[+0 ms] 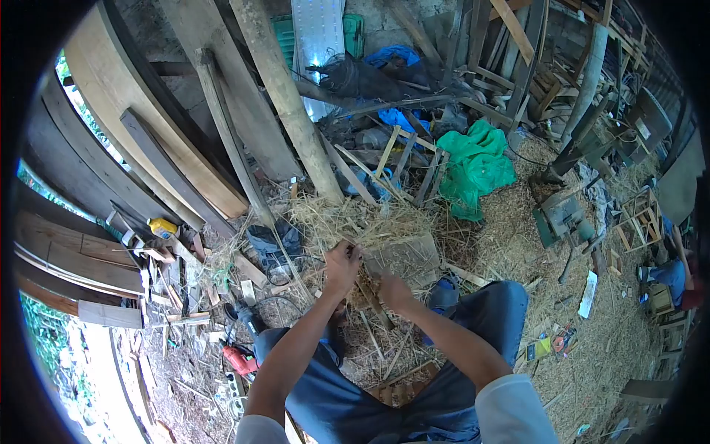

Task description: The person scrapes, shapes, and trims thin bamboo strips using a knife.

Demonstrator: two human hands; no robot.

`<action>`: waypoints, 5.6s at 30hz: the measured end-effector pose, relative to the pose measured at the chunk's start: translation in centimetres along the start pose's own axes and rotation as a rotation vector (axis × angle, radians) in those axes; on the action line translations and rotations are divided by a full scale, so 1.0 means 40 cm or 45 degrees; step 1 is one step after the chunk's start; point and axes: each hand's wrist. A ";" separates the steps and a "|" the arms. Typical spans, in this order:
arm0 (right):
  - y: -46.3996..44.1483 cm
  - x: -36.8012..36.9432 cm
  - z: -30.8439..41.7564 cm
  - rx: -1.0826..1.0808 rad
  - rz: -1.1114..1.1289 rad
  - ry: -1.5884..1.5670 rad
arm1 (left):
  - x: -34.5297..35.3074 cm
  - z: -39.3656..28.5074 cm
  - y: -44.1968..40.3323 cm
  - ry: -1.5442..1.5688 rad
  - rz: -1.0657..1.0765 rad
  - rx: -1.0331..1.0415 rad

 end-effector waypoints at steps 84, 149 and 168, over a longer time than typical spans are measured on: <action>0.039 -0.029 0.070 0.056 0.082 -0.058 | 0.007 0.008 -0.010 -0.002 0.024 0.059; 0.052 -0.012 0.016 -0.028 0.190 0.205 | 0.004 -0.008 -0.001 -0.085 0.019 -0.011; 0.067 -0.343 0.273 0.061 0.297 -1.036 | -0.314 -0.172 -0.047 0.928 0.171 -0.232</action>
Point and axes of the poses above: each hand's wrist, its own y-axis away from the middle knuckle, its own x-axis out of the palm, z = x × y, and after that the axes turned 1 degree about -x, right-handed
